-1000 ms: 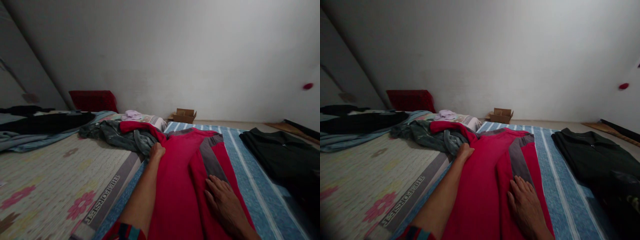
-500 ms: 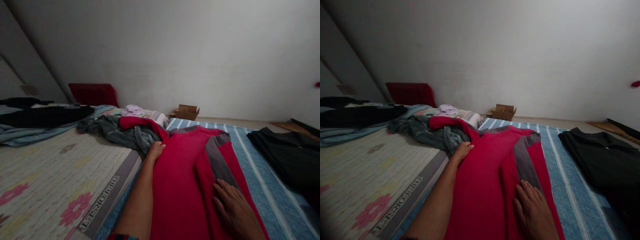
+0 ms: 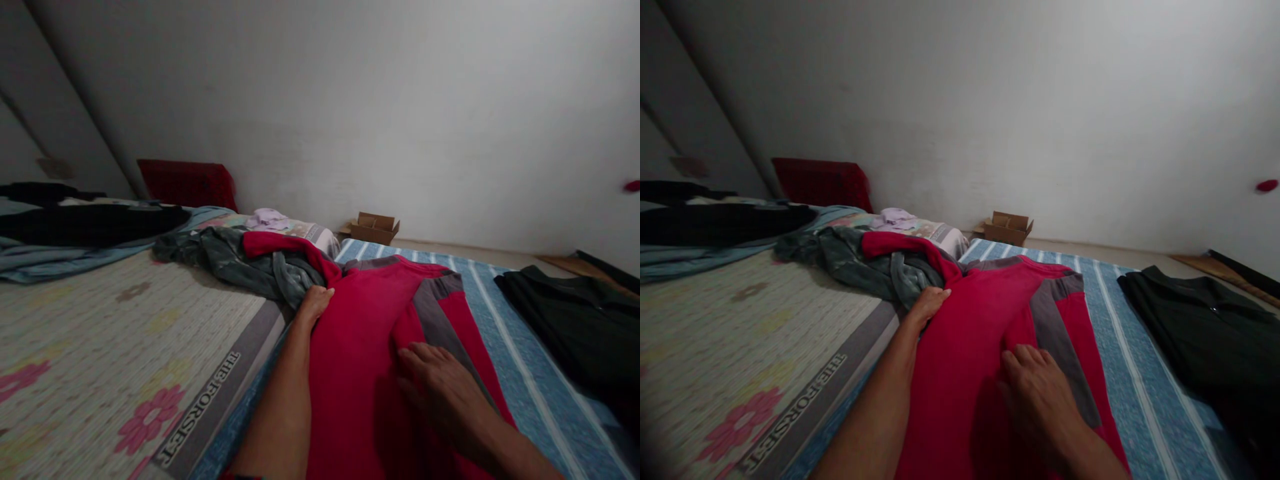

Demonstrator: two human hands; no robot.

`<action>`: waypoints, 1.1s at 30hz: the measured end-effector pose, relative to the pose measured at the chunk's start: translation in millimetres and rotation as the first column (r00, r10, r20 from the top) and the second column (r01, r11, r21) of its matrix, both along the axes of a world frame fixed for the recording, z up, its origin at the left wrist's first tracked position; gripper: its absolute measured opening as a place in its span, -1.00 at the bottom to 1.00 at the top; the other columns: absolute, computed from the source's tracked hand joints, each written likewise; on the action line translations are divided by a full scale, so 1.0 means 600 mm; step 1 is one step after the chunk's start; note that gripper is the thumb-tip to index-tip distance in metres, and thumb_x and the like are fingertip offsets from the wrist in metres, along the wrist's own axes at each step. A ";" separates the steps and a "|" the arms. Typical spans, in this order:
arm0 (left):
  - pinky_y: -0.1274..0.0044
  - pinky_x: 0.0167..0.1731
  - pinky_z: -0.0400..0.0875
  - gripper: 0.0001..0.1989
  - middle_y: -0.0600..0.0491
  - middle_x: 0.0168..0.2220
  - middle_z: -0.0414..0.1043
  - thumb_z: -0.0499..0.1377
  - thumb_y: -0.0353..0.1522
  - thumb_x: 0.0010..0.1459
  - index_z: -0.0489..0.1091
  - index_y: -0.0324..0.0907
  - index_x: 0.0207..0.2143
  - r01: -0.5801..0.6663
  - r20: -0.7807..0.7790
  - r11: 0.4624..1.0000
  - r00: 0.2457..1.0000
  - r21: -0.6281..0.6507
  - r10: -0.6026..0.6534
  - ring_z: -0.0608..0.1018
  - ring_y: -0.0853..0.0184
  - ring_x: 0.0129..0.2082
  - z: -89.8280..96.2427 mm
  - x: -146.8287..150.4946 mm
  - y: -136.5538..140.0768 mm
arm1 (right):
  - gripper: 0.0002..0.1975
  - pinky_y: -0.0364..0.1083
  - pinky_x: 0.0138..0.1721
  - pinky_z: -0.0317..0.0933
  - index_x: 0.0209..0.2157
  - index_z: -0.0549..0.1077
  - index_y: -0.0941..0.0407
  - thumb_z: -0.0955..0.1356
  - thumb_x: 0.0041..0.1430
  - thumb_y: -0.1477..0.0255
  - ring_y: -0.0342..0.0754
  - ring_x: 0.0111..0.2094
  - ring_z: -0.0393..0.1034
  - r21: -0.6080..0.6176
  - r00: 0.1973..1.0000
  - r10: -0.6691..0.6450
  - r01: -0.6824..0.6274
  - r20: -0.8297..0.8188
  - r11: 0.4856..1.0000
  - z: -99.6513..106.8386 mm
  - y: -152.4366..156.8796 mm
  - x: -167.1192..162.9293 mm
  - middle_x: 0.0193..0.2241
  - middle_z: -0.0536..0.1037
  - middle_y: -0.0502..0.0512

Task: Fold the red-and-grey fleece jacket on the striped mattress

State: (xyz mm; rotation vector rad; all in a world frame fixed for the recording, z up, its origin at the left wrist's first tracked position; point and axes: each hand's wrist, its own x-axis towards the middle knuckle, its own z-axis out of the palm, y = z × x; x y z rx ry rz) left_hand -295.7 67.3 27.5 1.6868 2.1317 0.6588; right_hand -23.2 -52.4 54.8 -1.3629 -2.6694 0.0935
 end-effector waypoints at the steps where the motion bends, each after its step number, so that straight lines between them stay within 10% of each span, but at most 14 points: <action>1: 0.57 -0.49 0.17 -0.59 0.00 -0.53 0.43 -0.05 -0.29 0.22 0.44 -0.28 -0.54 0.004 -0.015 1.000 1.000 -0.002 -0.004 0.46 0.33 -0.42 0.000 0.000 0.000 | -0.78 0.04 -0.09 0.24 -0.21 0.46 0.09 0.22 0.21 0.41 0.05 -0.17 0.41 -0.010 0.999 0.038 -0.038 -0.013 0.999 0.016 0.012 -0.028 -0.19 0.51 0.17; 5: 0.57 -0.46 0.21 -0.56 -0.03 -0.50 0.48 -0.09 -0.29 0.25 0.48 -0.31 -0.48 0.031 -0.094 0.999 0.995 -0.009 -0.032 0.48 0.32 -0.41 0.001 -0.001 0.001 | -0.69 0.05 0.00 0.17 -0.02 0.37 0.10 0.21 0.24 0.34 0.09 0.01 0.30 0.028 0.978 0.153 -0.151 -0.139 0.988 0.019 0.070 -0.132 -0.01 0.42 0.22; 14: 0.51 -0.14 0.30 -0.67 -0.15 -0.26 0.54 -0.04 -0.35 0.25 0.52 -0.24 -0.34 0.059 -0.294 0.996 0.953 -0.068 -0.076 0.52 0.24 -0.16 0.002 0.004 0.005 | -0.52 0.16 0.16 -0.01 0.17 0.19 0.19 0.18 0.26 0.31 0.13 0.21 0.06 -0.018 0.945 0.190 -0.202 -0.266 0.979 -0.103 0.113 -0.195 0.19 0.22 0.31; 33: 0.52 -0.30 0.31 -0.69 -0.15 -0.18 0.52 0.15 -0.19 0.11 0.45 -0.23 -0.22 -0.154 -0.328 0.988 0.933 -0.001 0.145 0.54 0.18 -0.15 0.011 0.031 -0.005 | -0.34 0.28 0.19 -0.19 0.27 0.03 0.08 0.17 0.23 0.06 0.24 0.28 -0.16 -0.147 0.933 0.224 -0.273 -0.282 0.951 -0.087 0.109 -0.197 0.28 0.00 0.33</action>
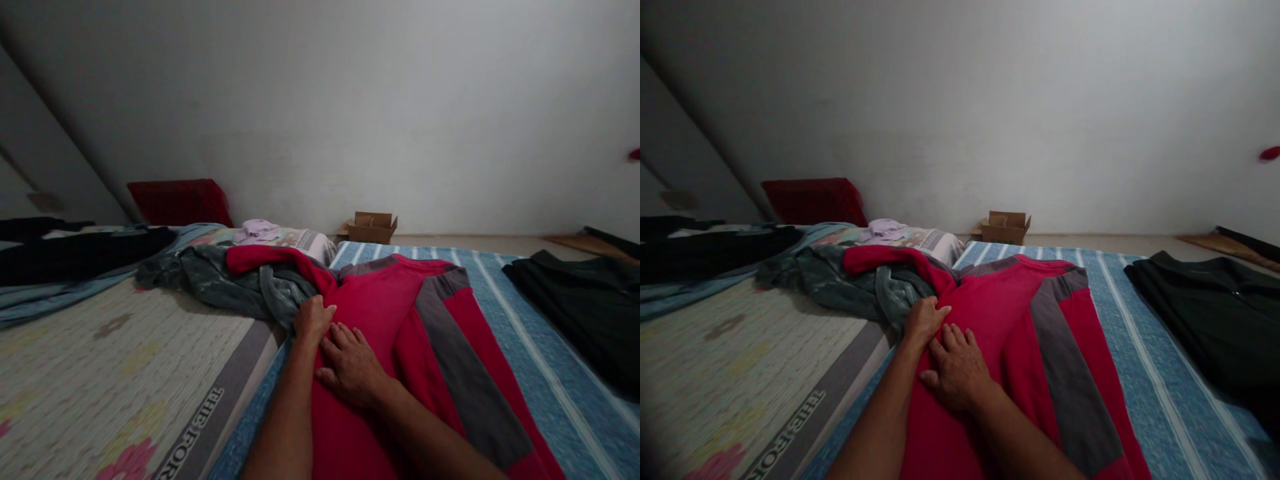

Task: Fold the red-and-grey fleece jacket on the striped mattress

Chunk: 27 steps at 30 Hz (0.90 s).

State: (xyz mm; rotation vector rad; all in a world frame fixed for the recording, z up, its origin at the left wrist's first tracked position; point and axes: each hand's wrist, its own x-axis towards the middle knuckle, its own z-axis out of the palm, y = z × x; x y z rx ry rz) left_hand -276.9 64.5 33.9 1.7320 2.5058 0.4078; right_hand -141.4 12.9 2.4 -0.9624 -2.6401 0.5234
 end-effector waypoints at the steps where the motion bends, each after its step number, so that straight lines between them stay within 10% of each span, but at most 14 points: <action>1: 0.52 -0.28 0.31 -0.71 -0.15 -0.17 0.52 0.13 -0.20 0.13 0.44 -0.23 -0.21 -0.007 -0.004 1.000 1.000 0.013 0.007 0.54 0.18 -0.14 -0.001 0.003 -0.001 | -0.33 0.28 0.19 -0.20 0.27 0.02 0.08 0.17 0.23 0.06 0.24 0.28 -0.17 -0.007 1.000 0.003 -0.003 -0.004 1.000 0.001 0.000 0.000 0.28 -0.01 0.32; 27: 0.43 -0.26 0.36 -0.73 -0.21 -0.16 0.50 0.01 -0.29 0.23 0.37 -0.26 -0.16 -0.052 -0.082 0.997 0.996 -0.058 0.048 0.54 0.09 -0.14 0.012 0.027 -0.006 | -0.43 0.38 0.13 -0.19 0.19 0.16 -0.12 0.14 0.21 -0.01 0.28 0.25 -0.13 0.027 0.997 0.073 -0.072 -0.039 0.997 0.006 0.001 0.005 0.26 0.02 0.22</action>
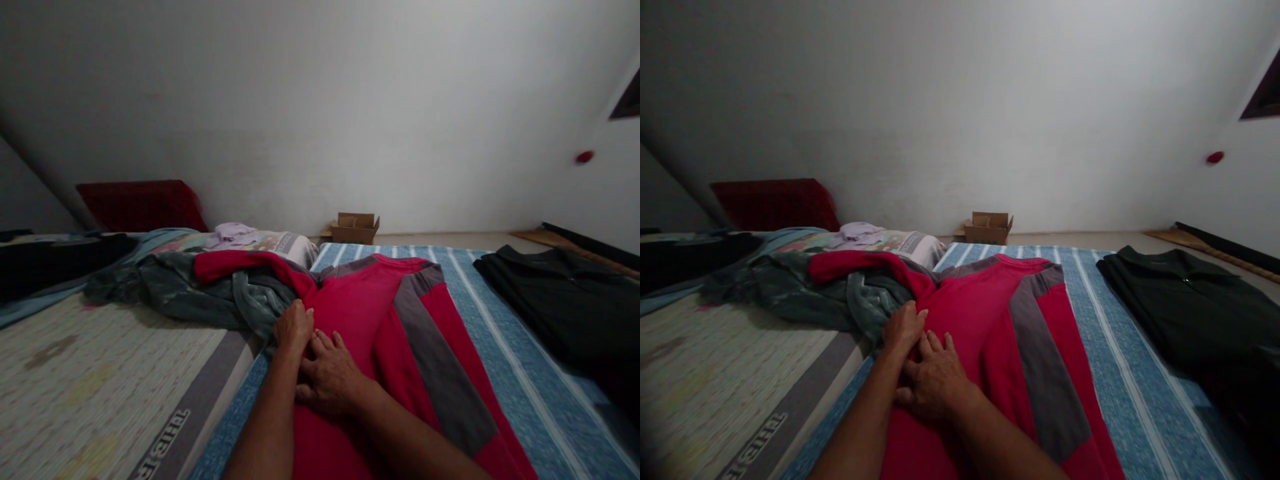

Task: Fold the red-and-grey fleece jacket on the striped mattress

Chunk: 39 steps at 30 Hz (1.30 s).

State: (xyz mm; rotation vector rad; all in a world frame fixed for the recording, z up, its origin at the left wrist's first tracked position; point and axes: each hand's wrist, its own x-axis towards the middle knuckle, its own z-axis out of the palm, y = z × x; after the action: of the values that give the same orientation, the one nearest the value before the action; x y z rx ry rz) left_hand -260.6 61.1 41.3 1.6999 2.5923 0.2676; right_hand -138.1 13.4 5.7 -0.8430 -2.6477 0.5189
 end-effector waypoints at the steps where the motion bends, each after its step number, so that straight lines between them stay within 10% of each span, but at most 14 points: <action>1: 0.43 -0.27 0.35 -0.73 -0.20 -0.16 0.50 0.01 -0.28 0.23 0.37 -0.26 -0.16 0.004 -0.008 1.000 1.000 0.001 -0.004 0.54 0.09 -0.15 -0.001 -0.002 0.000 | -0.44 0.38 0.12 -0.18 0.18 0.18 -0.13 0.14 0.21 -0.02 0.27 0.25 -0.11 0.003 1.000 0.007 -0.007 -0.009 1.000 0.002 0.000 0.002 0.25 0.02 0.21; 10: 0.46 -0.32 0.33 -0.74 -0.12 -0.23 0.53 0.01 -0.23 0.24 0.35 -0.21 -0.17 0.062 -0.083 0.996 0.995 0.057 -0.057 0.55 0.12 -0.19 -0.020 -0.020 0.005 | -0.73 0.03 -0.06 0.12 -0.15 0.43 0.07 0.23 0.24 0.24 -0.01 -0.14 0.28 0.066 0.992 -0.078 0.085 -0.097 0.994 0.000 0.009 0.003 -0.20 0.43 0.09; 39: 0.50 -0.30 0.35 -0.77 -0.11 -0.24 0.53 0.08 -0.27 0.21 0.35 -0.20 -0.14 0.074 0.004 0.989 0.997 0.127 -0.075 0.56 0.18 -0.18 -0.030 -0.016 -0.006 | -0.78 -0.01 -0.04 0.04 -0.15 0.44 0.06 0.27 0.17 0.40 0.01 -0.08 0.26 0.066 0.993 -0.098 0.102 -0.060 0.993 -0.011 -0.002 -0.003 -0.18 0.44 0.10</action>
State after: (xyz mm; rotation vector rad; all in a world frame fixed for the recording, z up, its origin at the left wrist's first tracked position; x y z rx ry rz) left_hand -270.0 57.6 23.1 1.8258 2.5491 0.4450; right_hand -139.8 12.4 -0.8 -0.9205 -2.5416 0.4169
